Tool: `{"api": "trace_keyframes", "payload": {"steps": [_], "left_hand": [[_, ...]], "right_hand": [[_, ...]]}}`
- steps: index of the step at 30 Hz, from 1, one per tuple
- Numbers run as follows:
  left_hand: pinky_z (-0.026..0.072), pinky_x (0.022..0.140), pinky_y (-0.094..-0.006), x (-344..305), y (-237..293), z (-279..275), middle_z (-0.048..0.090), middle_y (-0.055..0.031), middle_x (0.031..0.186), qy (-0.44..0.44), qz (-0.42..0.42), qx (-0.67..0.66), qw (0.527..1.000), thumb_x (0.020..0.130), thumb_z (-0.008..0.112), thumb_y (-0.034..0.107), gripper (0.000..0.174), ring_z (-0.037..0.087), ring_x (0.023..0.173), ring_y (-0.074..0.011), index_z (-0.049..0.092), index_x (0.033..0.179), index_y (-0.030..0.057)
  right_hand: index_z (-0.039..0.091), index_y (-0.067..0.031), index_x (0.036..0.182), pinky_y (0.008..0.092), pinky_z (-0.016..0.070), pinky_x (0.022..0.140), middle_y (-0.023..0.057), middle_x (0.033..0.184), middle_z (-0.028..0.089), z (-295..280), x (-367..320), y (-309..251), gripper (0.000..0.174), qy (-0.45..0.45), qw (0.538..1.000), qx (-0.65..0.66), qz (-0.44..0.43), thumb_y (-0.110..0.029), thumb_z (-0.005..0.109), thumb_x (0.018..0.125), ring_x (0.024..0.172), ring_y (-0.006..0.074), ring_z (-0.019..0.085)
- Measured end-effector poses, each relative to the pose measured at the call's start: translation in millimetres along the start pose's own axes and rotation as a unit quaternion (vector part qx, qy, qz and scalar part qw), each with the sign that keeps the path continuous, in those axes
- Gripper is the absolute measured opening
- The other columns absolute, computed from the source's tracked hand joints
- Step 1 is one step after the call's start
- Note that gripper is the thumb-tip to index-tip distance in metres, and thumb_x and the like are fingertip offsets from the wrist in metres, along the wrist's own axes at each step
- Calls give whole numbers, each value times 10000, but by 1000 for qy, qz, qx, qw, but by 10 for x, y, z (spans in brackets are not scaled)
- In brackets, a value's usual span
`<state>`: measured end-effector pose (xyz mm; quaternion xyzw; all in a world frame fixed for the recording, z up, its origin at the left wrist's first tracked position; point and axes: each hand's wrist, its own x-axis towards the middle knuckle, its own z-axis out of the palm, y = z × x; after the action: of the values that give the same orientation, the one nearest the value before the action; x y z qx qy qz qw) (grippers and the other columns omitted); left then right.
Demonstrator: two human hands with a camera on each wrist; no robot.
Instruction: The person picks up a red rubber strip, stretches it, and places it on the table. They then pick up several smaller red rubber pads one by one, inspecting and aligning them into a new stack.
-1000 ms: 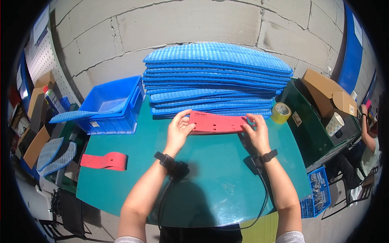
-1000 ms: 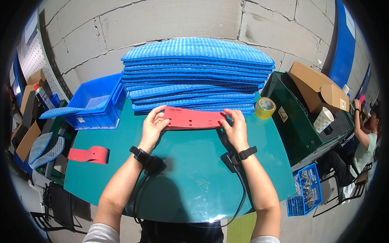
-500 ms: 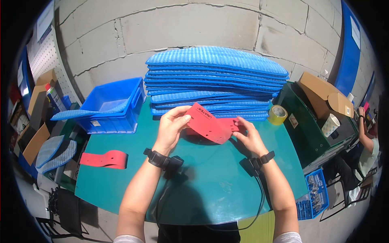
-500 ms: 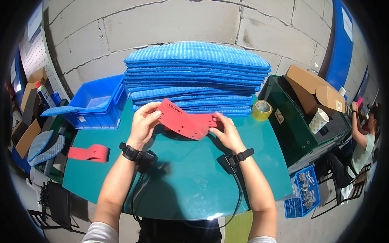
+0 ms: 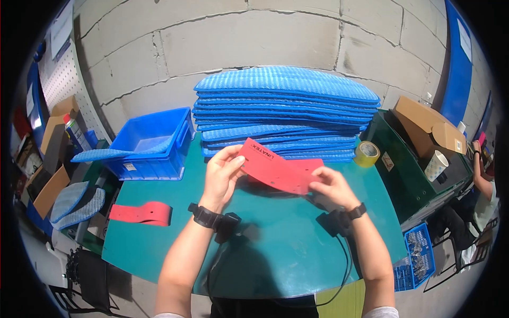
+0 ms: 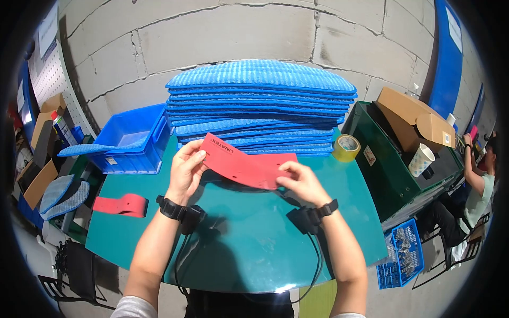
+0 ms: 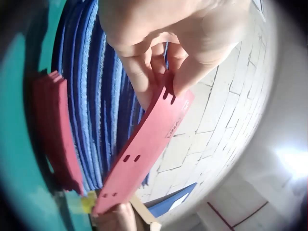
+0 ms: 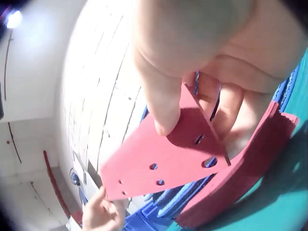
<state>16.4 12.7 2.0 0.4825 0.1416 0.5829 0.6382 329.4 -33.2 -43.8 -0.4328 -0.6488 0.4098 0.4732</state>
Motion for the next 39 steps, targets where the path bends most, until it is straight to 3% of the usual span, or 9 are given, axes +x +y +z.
{"api": "trace_keyframes", "payload": {"steps": [2, 3, 6, 9, 13, 16, 25, 39], "left_hand": [[556, 821, -312, -63, -38, -107, 671, -105, 1022, 16, -2, 50, 999, 887, 623, 43, 235, 656, 951, -177, 596, 1114, -11], [542, 770, -276, -102, -65, -126, 679, -84, 965, 32, -14, 84, 996, 871, 638, 32, 186, 652, 895, -150, 609, 1051, 0], [509, 709, -239, -255, -279, -285, 678, -70, 943, 74, -58, 152, 984, 863, 649, 36, 168, 632, 825, -117, 614, 1025, 8], [476, 673, -227, -336, -460, -422, 676, -61, 925, 70, -91, 138, 984, 867, 653, 52, 155, 610, 784, -97, 618, 1014, 19], [465, 663, -233, -382, -548, -477, 679, -63, 919, 67, -134, 111, 982, 873, 645, 54, 135, 604, 785, -94, 618, 1001, 22], [444, 642, -225, -384, -580, -477, 683, -60, 912, 49, -136, 107, 984, 869, 644, 52, 124, 592, 771, -86, 618, 986, 22], [396, 612, -205, -377, -580, -453, 680, -53, 890, 50, -129, 105, 985, 861, 638, 63, 106, 530, 699, -62, 620, 957, 22], [381, 615, -207, -376, -599, -474, 672, -45, 872, 53, -132, 75, 987, 859, 635, 69, 91, 514, 689, -59, 614, 939, 31]], "right_hand": [[599, -34, 1023, 257, 505, 757, 5, 921, 642, -134, -15, -224, 173, 6, 997, 73, 22, -122, 668, 891, 847, 83, 607], [588, -27, 1017, 251, 505, 727, 15, 911, 645, -172, -21, -305, 152, 7, 998, 55, 17, -118, 644, 910, 811, 89, 612], [608, -14, 1066, 229, 488, 717, 22, 934, 661, -139, -24, -137, 191, 60, 993, 92, 44, -123, 646, 913, 814, 76, 598], [623, -8, 1081, 215, 480, 708, 24, 934, 667, -40, -120, 17, 203, 87, 995, 38, 38, -120, 646, 914, 805, 63, 593], [640, 1, 1051, 192, 464, 643, 16, 899, 666, -7, -174, -50, 190, 107, 986, 103, 77, -129, 652, 913, 759, 47, 590], [643, -5, 1058, 196, 473, 636, 16, 890, 664, -99, -171, 55, 198, 112, 989, 69, 69, -145, 647, 918, 749, 51, 596], [625, -10, 1142, 245, 507, 793, 22, 997, 659, -100, -181, 92, 265, 108, 972, 173, 115, -197, 593, 958, 885, 88, 623], [628, -5, 1140, 260, 512, 787, 40, 1009, 660, -84, -176, 172, 268, 126, 970, 180, 104, -203, 580, 966, 887, 102, 628]]}}
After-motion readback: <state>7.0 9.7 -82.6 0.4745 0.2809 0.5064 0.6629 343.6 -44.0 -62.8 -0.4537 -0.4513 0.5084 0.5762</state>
